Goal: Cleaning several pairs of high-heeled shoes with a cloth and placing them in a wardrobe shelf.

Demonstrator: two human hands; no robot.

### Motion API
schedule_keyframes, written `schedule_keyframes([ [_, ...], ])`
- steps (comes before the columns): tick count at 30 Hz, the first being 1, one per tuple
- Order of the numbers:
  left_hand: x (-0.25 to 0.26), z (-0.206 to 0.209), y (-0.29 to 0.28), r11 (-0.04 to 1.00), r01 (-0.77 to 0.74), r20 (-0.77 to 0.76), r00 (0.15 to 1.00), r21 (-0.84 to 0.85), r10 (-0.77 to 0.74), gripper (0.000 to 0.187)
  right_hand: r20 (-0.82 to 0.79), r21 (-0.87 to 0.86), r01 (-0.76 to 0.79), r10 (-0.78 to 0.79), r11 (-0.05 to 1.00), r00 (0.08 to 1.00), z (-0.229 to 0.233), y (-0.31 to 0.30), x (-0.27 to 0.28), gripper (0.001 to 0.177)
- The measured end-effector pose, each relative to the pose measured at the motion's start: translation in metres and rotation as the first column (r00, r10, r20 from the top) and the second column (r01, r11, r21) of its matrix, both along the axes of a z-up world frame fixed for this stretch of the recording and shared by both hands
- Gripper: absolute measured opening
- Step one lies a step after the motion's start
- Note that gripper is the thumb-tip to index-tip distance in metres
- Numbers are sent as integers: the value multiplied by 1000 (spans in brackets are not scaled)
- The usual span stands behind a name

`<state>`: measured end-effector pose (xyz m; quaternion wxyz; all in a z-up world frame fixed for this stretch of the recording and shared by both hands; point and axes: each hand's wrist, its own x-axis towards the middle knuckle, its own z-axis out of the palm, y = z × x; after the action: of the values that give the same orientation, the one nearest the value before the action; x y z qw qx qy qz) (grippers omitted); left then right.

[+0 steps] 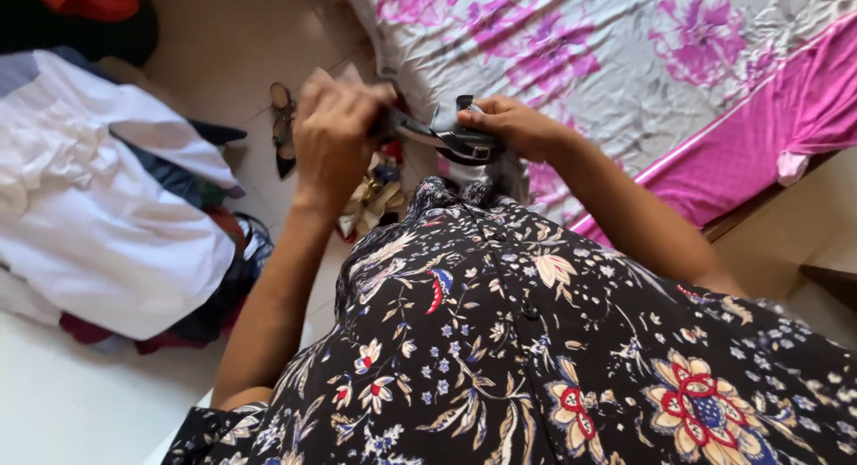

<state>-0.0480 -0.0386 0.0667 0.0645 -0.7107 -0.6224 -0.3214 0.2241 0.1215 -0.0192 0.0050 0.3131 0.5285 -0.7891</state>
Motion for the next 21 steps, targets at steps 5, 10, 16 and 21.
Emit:
schedule_keyframes([
  [5, -2, -32, -41, 939, -343, 485, 823, 10, 295, 53, -38, -48, 229, -231, 972, 972, 3, -62, -42, 31],
  [10, 25, -157, -49, 922, 362, 648, -671, -137, 360, 48, -128, 186, 331, -311, 925, 942, -7, -124, -65, 31],
  [16, 33, -201, -45, 933, 263, 482, -802, -246, 353, 59, 40, 766, 33, -99, 642, 994, 29, -189, -70, 33],
  [21, 28, -247, -51, 883, 368, 673, -577, -292, 463, 66, 93, 785, -125, 84, 606, 992, 64, -188, -53, 47],
])
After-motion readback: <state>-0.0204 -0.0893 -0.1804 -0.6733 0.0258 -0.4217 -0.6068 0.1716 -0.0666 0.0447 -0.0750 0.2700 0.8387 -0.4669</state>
